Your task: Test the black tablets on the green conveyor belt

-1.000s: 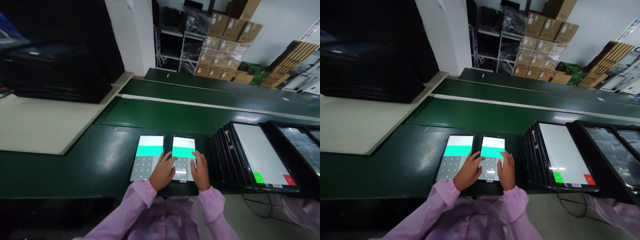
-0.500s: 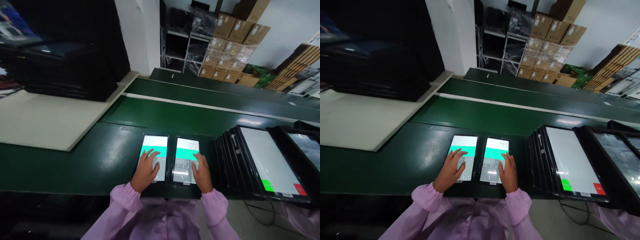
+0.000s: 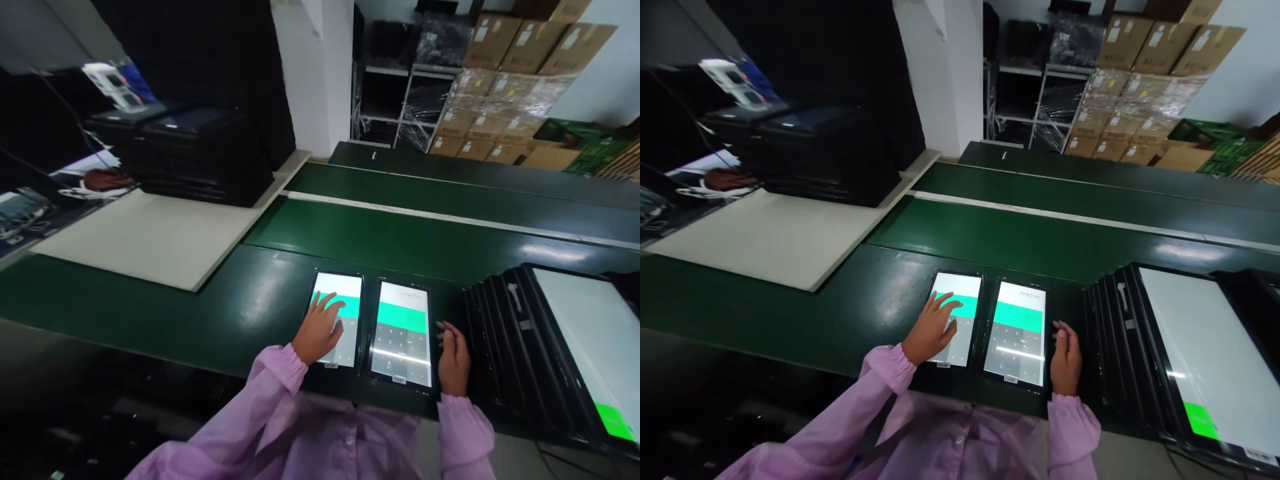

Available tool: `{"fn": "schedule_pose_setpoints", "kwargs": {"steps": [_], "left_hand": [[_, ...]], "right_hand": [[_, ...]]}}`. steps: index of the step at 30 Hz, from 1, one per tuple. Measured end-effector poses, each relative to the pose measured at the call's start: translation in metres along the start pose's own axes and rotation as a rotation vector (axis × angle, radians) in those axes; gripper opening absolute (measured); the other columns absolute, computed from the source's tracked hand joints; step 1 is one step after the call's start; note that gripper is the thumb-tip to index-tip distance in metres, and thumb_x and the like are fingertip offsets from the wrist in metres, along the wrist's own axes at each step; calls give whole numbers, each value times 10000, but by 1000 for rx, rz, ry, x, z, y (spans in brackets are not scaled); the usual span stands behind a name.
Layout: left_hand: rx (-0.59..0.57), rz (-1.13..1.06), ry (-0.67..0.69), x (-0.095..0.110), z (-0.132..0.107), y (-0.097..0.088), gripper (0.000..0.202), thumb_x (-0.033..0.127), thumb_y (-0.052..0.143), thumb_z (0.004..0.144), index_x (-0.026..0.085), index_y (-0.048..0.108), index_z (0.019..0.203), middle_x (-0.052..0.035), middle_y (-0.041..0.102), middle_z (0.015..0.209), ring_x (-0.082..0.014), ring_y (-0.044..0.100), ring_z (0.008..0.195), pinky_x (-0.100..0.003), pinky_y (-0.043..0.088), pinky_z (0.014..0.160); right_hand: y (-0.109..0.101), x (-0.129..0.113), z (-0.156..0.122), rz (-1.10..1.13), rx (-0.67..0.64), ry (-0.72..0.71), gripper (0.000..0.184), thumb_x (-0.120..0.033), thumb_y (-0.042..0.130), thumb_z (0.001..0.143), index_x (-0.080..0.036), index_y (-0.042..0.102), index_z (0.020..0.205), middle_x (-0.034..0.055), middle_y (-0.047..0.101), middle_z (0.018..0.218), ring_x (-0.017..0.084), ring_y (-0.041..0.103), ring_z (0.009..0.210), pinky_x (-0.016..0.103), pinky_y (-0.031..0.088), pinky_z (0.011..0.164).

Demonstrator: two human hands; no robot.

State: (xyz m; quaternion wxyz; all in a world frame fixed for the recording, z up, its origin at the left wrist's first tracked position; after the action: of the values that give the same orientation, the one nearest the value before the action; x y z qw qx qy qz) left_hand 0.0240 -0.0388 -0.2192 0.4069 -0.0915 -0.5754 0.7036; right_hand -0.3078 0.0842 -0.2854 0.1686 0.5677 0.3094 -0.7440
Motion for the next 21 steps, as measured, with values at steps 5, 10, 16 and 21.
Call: {"fn": "schedule_pose_setpoints", "kwargs": {"steps": [5,10,16,21], "left_hand": [[-49,-27,65,10,8,2,434,124,505,930,203,552,1354,-84,706,1291,-309,446,1476,-662,228,1295],[-19,-1,20,1,3,-3,381,128,476,955,217,579,1310,-74,714,1267,-295,469,1462,-651,239,1292],[-36,-6,85,9,6,1,429,134,484,956,215,551,1372,-79,699,1308,-298,447,1482,-651,212,1302],[-41,-25,76,9,4,-8,408,130,470,965,216,548,1356,-69,707,1283,-294,443,1481,-660,203,1298]], "right_hand": [[1,-2,-3,-18,-31,6,510,-603,503,962,-185,660,1208,145,734,1225,223,643,904,405,492,847],[1,-1,-2,-2,-33,25,502,-603,503,963,-186,662,1192,146,739,1205,225,637,897,408,493,839],[1,1,-2,-9,-28,33,521,-615,504,954,-178,671,1182,151,747,1176,223,632,878,409,490,842],[1,1,-3,5,-28,35,510,-611,511,964,-183,667,1194,140,747,1178,220,631,894,403,488,857]]}}
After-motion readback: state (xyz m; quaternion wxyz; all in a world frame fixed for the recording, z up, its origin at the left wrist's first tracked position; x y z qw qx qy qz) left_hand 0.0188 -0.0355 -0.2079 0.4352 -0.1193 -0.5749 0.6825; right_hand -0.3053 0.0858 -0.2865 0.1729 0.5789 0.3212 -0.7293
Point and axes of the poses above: each hand's wrist, its own z-axis towards the middle knuckle, its own y-axis out of the palm, x = y × z, the point moved 4 cm from there along z, towards the middle knuckle
